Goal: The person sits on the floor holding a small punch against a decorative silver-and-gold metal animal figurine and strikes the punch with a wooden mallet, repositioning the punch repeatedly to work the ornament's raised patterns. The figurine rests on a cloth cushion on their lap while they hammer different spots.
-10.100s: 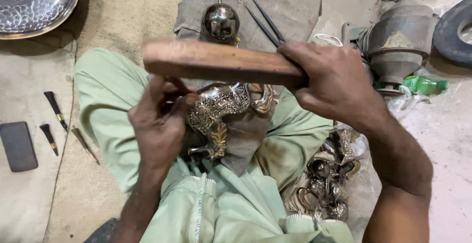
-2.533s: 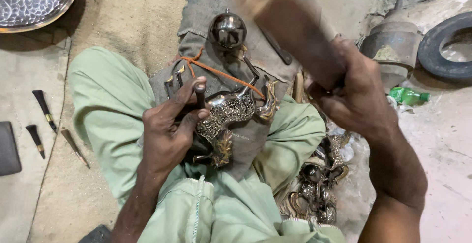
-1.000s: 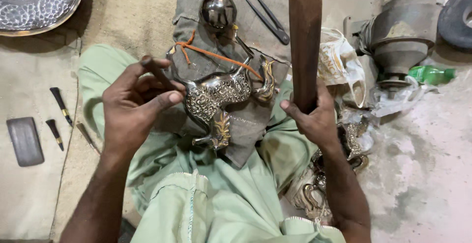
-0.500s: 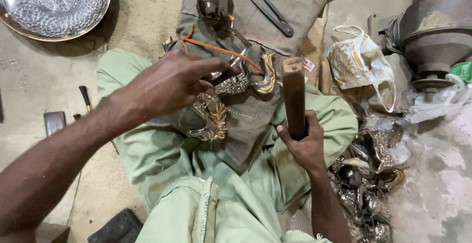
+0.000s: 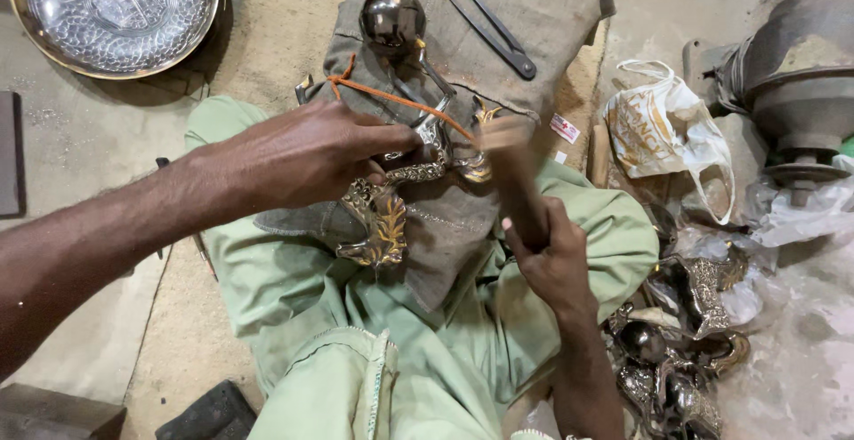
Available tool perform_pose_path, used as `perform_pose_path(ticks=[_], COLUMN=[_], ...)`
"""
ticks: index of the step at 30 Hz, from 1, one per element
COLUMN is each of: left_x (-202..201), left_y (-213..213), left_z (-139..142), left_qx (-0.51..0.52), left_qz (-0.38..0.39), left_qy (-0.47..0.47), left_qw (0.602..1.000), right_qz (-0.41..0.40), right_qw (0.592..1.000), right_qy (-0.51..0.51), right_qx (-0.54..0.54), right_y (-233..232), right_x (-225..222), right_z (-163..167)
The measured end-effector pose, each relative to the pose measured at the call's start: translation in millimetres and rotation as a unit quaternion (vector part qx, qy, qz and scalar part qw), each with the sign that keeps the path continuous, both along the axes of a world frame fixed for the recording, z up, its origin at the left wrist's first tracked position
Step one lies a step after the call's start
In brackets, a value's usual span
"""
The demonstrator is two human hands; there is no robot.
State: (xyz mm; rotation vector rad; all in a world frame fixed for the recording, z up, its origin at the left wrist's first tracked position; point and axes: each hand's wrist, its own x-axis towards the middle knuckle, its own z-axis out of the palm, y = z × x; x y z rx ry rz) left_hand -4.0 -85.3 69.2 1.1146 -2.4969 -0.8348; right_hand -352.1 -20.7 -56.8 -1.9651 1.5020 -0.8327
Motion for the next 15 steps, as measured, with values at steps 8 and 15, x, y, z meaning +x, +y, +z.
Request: perform_pose_path(ticks=[8,15], left_x=[2.8,8.1], left_y=[1.8,0.0], left_z=[0.5,-1.2], left_qx=[0.013,-0.013], left_qz=[0.027,0.004], left_qy=[0.000,0.012], left_qw=[1.000,1.000], right_qz=[-0.005,0.035], right_qw=[0.994,0.981], right_qy=[0.063,0.113], right_qx=[-0.093,-0.153], right_y=[-11.0,-7.8], right_x=[4.5,9.4], right_z=[21.2,17.5])
